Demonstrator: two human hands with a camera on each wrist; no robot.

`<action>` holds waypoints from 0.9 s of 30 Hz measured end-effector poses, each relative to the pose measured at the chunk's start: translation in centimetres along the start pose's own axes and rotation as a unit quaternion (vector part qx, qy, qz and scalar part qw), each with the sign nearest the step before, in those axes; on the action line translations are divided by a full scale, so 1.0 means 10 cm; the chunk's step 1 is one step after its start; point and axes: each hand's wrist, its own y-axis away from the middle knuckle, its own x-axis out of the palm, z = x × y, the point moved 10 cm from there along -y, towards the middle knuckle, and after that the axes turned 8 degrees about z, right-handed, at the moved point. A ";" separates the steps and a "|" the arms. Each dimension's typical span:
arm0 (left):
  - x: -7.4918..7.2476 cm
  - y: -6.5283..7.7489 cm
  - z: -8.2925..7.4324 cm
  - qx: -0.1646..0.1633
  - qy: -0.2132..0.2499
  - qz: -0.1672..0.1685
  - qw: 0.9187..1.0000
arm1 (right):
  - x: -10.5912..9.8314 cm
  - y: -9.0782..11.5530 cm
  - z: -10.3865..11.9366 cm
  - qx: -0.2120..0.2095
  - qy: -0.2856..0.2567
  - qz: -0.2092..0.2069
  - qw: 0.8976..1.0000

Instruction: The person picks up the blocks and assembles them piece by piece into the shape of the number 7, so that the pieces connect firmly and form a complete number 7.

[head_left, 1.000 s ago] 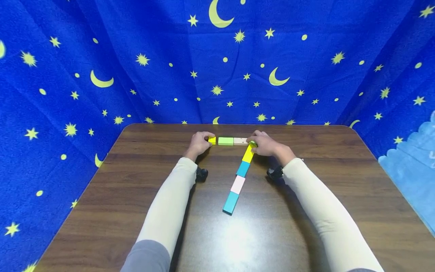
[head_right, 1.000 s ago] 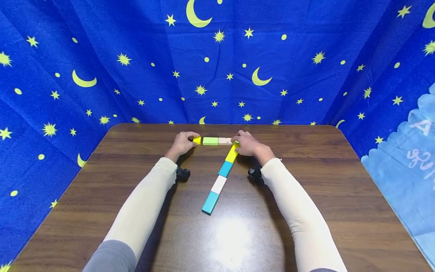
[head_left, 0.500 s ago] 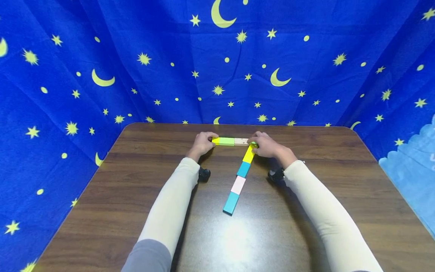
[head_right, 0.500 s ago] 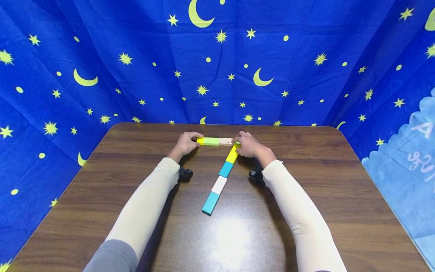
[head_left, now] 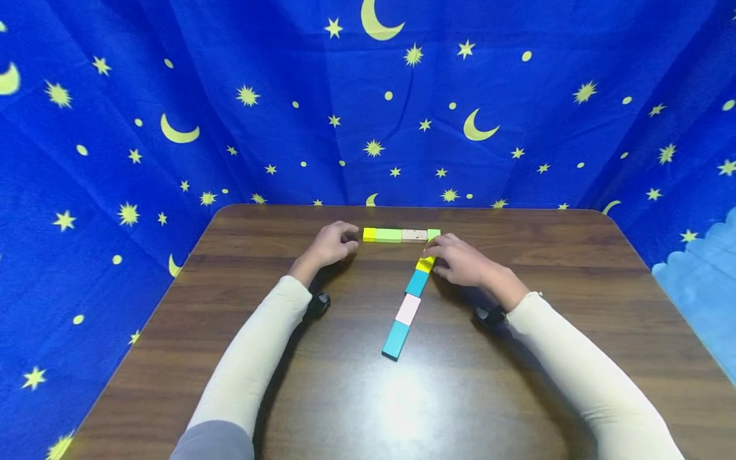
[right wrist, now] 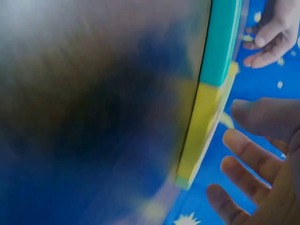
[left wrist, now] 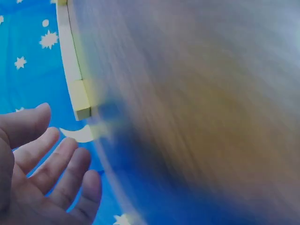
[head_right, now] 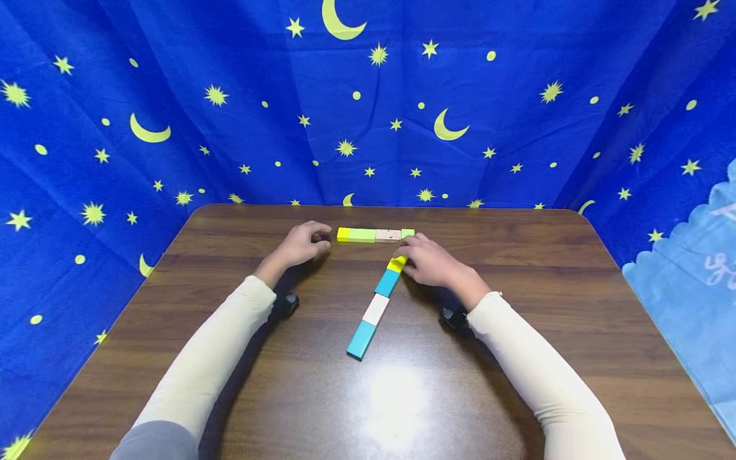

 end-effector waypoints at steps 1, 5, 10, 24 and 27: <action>0.00 0.04 -0.02 0.008 -0.008 0.007 1.000 | 0.00 0.03 0.07 -0.014 0.008 -0.004 1.000; 0.01 0.21 -0.10 0.028 -0.031 0.034 0.999 | 0.02 0.08 0.33 -0.062 0.025 -0.003 0.998; 0.08 0.36 -0.17 0.038 -0.049 0.063 0.996 | 0.12 0.08 0.56 -0.100 0.041 0.014 0.994; 0.08 0.62 -0.34 0.084 -0.074 0.080 0.991 | 0.20 0.10 0.60 -0.106 0.039 0.023 0.993; 0.08 0.64 -0.33 0.081 -0.072 0.078 0.991 | 0.17 0.11 0.58 -0.096 0.029 0.020 0.995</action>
